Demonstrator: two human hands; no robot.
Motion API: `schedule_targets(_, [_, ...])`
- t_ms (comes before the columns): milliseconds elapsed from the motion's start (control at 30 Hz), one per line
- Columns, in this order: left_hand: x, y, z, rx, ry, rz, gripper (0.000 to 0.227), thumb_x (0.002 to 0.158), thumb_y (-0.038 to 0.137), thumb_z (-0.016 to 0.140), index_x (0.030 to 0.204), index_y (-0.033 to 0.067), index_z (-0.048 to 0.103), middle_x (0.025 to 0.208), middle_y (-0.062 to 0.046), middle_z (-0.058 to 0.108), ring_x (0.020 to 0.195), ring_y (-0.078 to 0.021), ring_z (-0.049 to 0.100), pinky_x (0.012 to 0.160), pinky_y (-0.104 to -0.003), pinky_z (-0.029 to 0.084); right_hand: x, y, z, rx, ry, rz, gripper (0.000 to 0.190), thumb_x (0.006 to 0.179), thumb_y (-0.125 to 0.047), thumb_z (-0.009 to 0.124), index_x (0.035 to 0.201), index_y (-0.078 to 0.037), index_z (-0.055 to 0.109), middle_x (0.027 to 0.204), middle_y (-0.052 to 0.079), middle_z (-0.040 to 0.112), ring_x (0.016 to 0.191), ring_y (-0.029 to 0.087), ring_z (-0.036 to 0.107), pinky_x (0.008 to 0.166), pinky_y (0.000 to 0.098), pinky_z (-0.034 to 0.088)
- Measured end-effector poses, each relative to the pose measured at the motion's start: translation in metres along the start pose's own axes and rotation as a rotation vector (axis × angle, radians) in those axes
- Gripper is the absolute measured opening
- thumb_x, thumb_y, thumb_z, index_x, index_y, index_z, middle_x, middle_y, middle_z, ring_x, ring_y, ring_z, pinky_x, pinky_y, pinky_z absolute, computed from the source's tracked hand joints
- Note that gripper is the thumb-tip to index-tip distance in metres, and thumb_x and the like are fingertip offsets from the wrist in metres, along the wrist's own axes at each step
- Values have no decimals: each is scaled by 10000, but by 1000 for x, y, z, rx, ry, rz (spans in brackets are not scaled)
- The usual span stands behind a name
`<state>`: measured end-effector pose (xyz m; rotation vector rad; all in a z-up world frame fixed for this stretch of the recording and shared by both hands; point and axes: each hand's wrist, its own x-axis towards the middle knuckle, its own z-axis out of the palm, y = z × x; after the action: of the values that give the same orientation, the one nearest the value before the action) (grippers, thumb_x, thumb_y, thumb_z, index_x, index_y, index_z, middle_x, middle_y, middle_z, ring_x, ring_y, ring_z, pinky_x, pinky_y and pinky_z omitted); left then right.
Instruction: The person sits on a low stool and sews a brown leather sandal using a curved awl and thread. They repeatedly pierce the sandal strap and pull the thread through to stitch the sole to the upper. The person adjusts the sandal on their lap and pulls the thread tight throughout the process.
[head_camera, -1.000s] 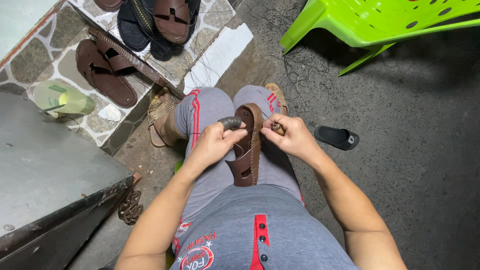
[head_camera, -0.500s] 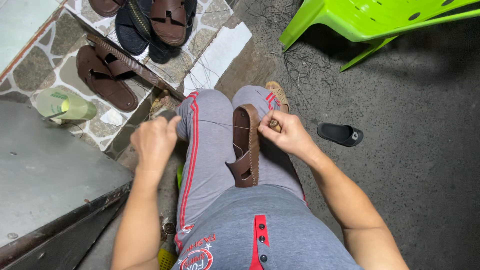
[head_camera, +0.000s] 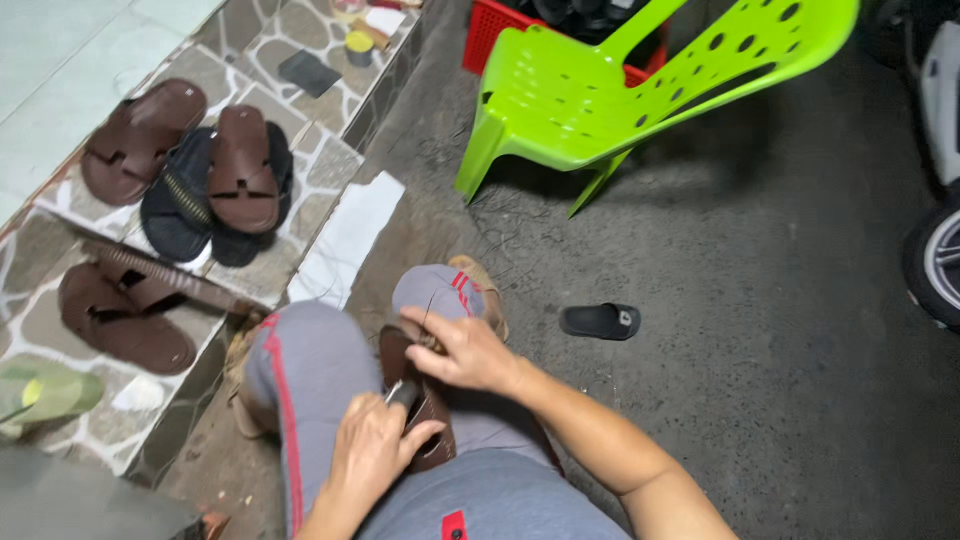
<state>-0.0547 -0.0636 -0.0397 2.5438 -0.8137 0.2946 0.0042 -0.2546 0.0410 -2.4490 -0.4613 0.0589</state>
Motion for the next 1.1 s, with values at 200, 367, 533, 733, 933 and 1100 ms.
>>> schedule_targets(200, [-8,30,-7,-41,140,-3,289,872,368,628,917,85,589,942,-50,618,781,-269,555,638,-406,423,-20,2,12,84,141,-234,474,922,-195,575,1351,-29,461,818,115,631,596,265,574,579,366,457])
schedule_targets(367, [-13,36,-5,-125,190,25,240,894,255,610,849,23,566,863,-71,590,707,-290,515,590,-410,439,-27,5,20,88,259,-390,434,954,-133,538,1344,34,449,959,138,665,755,254,653,653,341,493])
schedule_targets(533, [-18,31,5,-43,217,12,204,900,256,586,846,62,555,831,-66,563,610,-307,497,566,-414,400,-34,10,25,69,291,-437,457,945,-136,562,1356,20,435,1208,201,635,887,278,701,734,343,547])
schedule_targets(733, [-14,50,8,-95,243,-3,262,838,205,640,659,71,504,724,-77,512,529,-309,384,602,-432,342,-34,14,21,264,131,-135,442,933,-209,536,1347,-61,494,1137,117,671,858,201,674,822,286,499])
schedule_targets(933, [-20,49,27,-75,213,-84,247,807,176,671,636,48,546,788,-102,562,558,-350,442,595,-443,390,-26,18,16,352,39,-43,445,925,-242,523,1325,-47,506,1309,111,599,1169,209,596,1036,295,394])
schedule_targets(1100, [-19,13,45,-215,89,-210,253,864,250,631,804,7,594,917,-140,618,795,-393,571,698,-475,450,-6,22,18,297,-21,165,467,893,-378,515,1307,-163,501,1272,41,631,1180,242,596,991,346,410])
